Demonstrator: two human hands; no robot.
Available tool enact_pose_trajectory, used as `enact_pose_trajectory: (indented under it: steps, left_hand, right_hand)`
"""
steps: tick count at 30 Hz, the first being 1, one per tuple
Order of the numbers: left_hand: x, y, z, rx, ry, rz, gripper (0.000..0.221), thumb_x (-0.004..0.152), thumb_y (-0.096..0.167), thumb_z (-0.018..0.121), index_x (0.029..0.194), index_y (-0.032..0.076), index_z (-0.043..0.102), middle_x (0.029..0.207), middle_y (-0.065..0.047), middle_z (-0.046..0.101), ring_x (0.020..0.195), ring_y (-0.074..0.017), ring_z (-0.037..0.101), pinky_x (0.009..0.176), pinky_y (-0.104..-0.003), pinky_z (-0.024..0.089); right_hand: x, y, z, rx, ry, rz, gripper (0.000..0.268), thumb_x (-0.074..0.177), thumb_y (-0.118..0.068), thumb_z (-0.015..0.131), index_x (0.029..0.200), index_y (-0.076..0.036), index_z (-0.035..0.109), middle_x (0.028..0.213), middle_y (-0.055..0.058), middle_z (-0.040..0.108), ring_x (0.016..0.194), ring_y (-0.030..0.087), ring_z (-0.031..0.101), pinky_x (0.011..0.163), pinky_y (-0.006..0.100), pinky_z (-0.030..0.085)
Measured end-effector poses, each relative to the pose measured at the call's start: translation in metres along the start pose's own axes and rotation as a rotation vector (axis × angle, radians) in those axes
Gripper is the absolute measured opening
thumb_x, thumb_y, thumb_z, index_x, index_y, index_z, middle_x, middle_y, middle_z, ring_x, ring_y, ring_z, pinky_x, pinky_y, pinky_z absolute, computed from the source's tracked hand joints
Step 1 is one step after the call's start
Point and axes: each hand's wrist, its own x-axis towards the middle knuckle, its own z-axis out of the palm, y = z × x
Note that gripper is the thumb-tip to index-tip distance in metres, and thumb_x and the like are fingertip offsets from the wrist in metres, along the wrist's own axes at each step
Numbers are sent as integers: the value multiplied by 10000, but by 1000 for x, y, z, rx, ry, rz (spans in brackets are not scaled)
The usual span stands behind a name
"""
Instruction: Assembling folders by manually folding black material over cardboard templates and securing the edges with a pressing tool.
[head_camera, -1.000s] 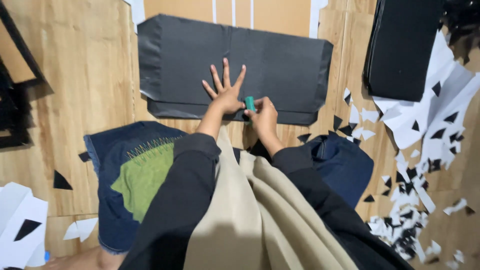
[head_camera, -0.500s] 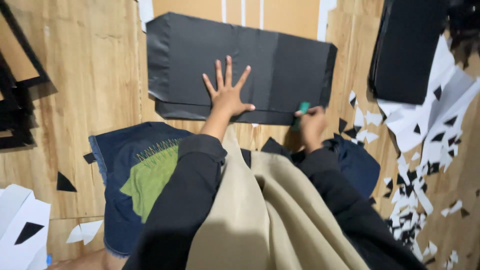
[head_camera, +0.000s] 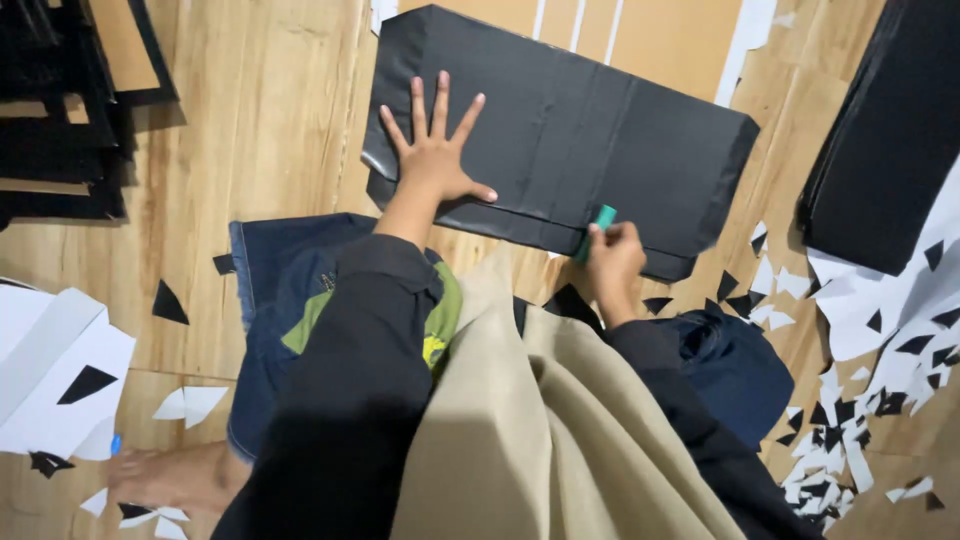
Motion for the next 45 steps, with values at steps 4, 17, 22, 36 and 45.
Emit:
enact_pose_trajectory:
  steps: [4, 17, 22, 36, 45]
  left_hand:
    - [2, 1, -1, -59, -44, -14, 1027, 792, 661, 543, 1472, 380, -173, 1414, -46, -388, 1291, -357, -355, 1004, -718, -117]
    - [4, -23, -13, -682, -107, 127, 617, 858, 599, 70, 1455, 445, 83, 1542, 82, -159, 1420, -249, -211, 1033, -617, -189]
    - [0, -12, -9, -494, -94, 89, 739, 824, 702, 194, 1478, 427, -12, 1455, 50, -335, 1333, -264, -355, 1016, -621, -215]
    - [-4, 5, 18, 11, 72, 27, 1229, 627, 824, 588, 1477, 357, -167, 1448, -78, -353, 1328, -394, -303, 1001, -726, -89]
    - [-20, 10, 46, -29, 85, 18, 1205, 609, 722, 687, 1497, 352, -39, 1508, -113, -260, 1341, -398, -282, 979, -712, -172]
  right_hand:
    - [-28, -51, 46, -70, 15, -400, 218, 814, -255, 681, 806, -88, 541, 754, 122, 593, 706, 344, 559, 625, 459, 402]
    - [-79, -161, 106, -149, -111, -951, 185, 654, 65, 500, 814, -19, 463, 787, 185, 468, 693, 384, 486, 602, 467, 441]
    - [-51, -108, 72, -336, -42, -856, 139, 699, 52, 494, 802, -38, 468, 749, 185, 526, 674, 368, 523, 587, 441, 447]
    - [115, 115, -86, -485, -185, 78, 284, 833, -46, 531, 1109, 7, 492, 1080, 243, 576, 995, 412, 566, 819, 474, 466]
    - [100, 66, -123, -308, 83, 144, 460, 780, -97, 631, 1182, 23, 443, 1076, 296, 527, 1038, 504, 523, 847, 612, 430]
